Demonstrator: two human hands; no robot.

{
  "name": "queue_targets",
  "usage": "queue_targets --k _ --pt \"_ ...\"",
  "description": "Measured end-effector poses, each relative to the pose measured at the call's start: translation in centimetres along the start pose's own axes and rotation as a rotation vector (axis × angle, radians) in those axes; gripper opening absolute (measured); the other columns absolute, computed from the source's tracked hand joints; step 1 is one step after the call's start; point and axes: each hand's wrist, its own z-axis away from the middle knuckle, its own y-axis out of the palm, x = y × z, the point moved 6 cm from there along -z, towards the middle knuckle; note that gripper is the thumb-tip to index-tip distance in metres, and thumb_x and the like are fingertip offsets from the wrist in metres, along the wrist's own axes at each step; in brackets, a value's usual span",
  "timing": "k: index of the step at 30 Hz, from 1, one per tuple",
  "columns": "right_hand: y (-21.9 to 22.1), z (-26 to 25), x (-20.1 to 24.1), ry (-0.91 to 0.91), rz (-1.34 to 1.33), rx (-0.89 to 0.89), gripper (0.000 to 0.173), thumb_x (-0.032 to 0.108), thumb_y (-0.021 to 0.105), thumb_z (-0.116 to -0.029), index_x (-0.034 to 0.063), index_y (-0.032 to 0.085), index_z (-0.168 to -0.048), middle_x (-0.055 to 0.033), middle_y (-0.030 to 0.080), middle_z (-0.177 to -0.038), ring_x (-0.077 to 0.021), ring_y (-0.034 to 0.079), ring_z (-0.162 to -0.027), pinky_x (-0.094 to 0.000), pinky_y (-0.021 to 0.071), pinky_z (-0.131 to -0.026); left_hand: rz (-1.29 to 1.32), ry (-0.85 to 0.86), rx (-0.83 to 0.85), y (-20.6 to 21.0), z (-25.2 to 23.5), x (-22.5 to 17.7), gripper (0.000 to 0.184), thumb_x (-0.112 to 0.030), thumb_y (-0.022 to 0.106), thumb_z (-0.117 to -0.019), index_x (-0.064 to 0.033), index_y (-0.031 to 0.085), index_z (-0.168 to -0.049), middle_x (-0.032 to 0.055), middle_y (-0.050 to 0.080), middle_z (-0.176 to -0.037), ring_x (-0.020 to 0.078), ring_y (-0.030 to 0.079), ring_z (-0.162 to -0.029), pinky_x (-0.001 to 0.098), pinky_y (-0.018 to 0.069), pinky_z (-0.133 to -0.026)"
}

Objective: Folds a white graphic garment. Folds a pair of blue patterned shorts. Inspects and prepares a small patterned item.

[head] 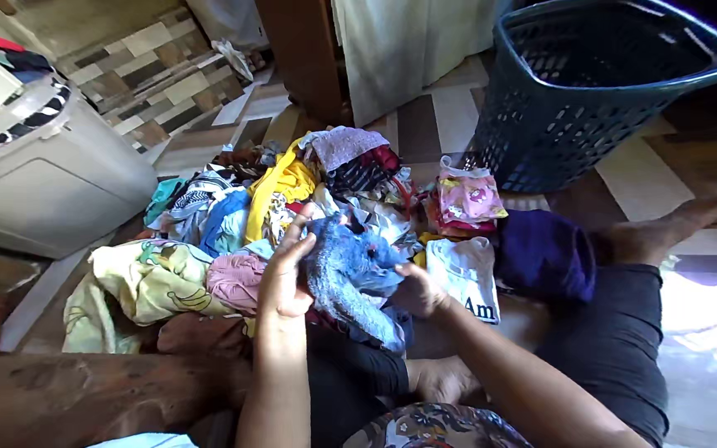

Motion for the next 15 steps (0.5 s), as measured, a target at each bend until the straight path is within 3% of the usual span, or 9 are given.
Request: queue_targets --k 2,3,5,6,8,9,10,12,15 --pt "-1.3 0.4 2.8 -0.075 0.013 0.007 0.048 0.055 0.083 -0.0663 0.0205 0.071 -0.099 0.0038 0.074 -0.09 -0.0077 0.071 -0.084 -0.0317 0.0604 -0.076 -0.089 0.036 -0.021 -1.2 0.0 -0.9 0.051 -0.007 0.034 -0.103 -0.0215 0.043 -0.152 0.0014 0.064 -0.133 0.0121 0.068 -0.107 0.0296 0.0604 -0.084" --pt "-1.8 0.4 4.2 -0.116 0.022 0.022 0.043 0.056 0.082 -0.0669 0.0243 0.074 -0.093 0.0056 0.075 -0.086 -0.0055 0.071 -0.079 -0.0291 0.0604 -0.071 -0.165 0.046 -0.064 -1.6 -0.1 -1.3 0.053 -0.006 0.034 -0.1037 -0.0224 0.04 -0.153 0.0009 0.065 -0.132 0.0112 0.069 -0.103 0.0287 0.0612 -0.081" --pt "-2.4 -0.2 6.8 -0.183 0.069 0.04 0.035 0.057 0.076 -0.0774 0.0265 0.074 -0.095 0.0067 0.075 -0.086 -0.0039 0.071 -0.077 -0.0272 0.0612 -0.069 -0.33 0.024 -0.147 -2.7 -1.1 -1.3 0.054 -0.006 0.038 -0.1049 -0.0236 0.037 -0.156 0.0035 0.063 -0.132 0.0129 0.069 -0.1 0.0327 0.0604 -0.08" --pt "-2.6 -0.7 7.9 -0.196 0.131 -0.01 0.027 0.05 0.067 -0.086 0.0249 0.071 -0.096 0.0065 0.075 -0.085 -0.0042 0.07 -0.077 -0.0274 0.0608 -0.068 -0.397 0.003 -0.181 -3.3 -2.1 -1.0 0.053 -0.007 0.04 -0.1052 -0.0226 0.037 -0.156 0.0063 0.062 -0.131 0.0152 0.068 -0.101 0.036 0.0596 -0.081" --pt "-2.4 -2.1 10.2 -0.113 0.308 -0.161 0.018 0.024 0.046 -0.1018 0.013 0.059 -0.106 0.0012 0.07 -0.086 -0.0081 0.068 -0.076 -0.0305 0.0597 -0.07 -0.519 -0.019 -0.245 -4.5 -4.5 -0.7 0.051 -0.008 0.043 -0.1059 -0.0171 0.037 -0.156 0.0101 0.055 -0.141 0.0185 0.062 -0.113 0.0409 0.0556 -0.091" --pt "-1.8 -3.0 11.4 -0.05 0.394 -0.235 0.016 0.014 0.045 -0.1053 0.0071 0.054 -0.116 -0.0021 0.066 -0.09 -0.01 0.066 -0.078 -0.032 0.0591 -0.073 -0.575 0.001 -0.272 -5.0 -5.8 -0.9 0.05 -0.007 0.044 -0.1054 -0.0128 0.039 -0.154 0.011 0.049 -0.148 0.0198 0.057 -0.124 0.0427 0.0507 -0.099" --pt "-1.2 -3.9 12.6 -0.024 0.468 -0.28 0.021 0.01 0.047 -0.1057 0.0034 0.053 -0.125 -0.0051 0.065 -0.095 -0.0117 0.066 -0.081 -0.0338 0.0586 -0.075 -0.616 0.036 -0.288 -5.4 -6.9 -1.4 0.049 -0.006 0.045 -0.105 -0.0097 0.04 -0.154 0.0112 0.043 -0.155 0.0208 0.05 -0.133 0.0437 0.0448 -0.106" --pt "-0.7 -5.3 15.0 -0.104 0.588 -0.327 0.029 0.01 0.054 -0.103 0.0009 0.056 -0.13 -0.0091 0.067 -0.102 -0.0144 0.067 -0.085 -0.0365 0.0589 -0.078 -0.661 0.151 -0.276 -5.6 -8.6 -3.0 0.049 -0.006 0.045 -0.1039 -0.0069 0.041 -0.153 0.0112 0.04 -0.158 0.0201 0.046 -0.138 0.0418 0.0417 -0.111" --pt "-0.1 -5.2 17.6 -0.282 0.706 -0.418 0.047 0.014 0.065 -0.0983 0.002 0.049 -0.141 -0.0164 0.065 -0.119 -0.0211 0.068 -0.097 -0.0415 0.0584 -0.086 -0.639 0.258 -0.208 -5.2 -8.6 -4.9 0.049 -0.008 0.041 -0.1044 -0.0098 0.039 -0.153 0.0067 0.043 -0.155 0.0155 0.054 -0.129 0.0389 0.0501 -0.103"
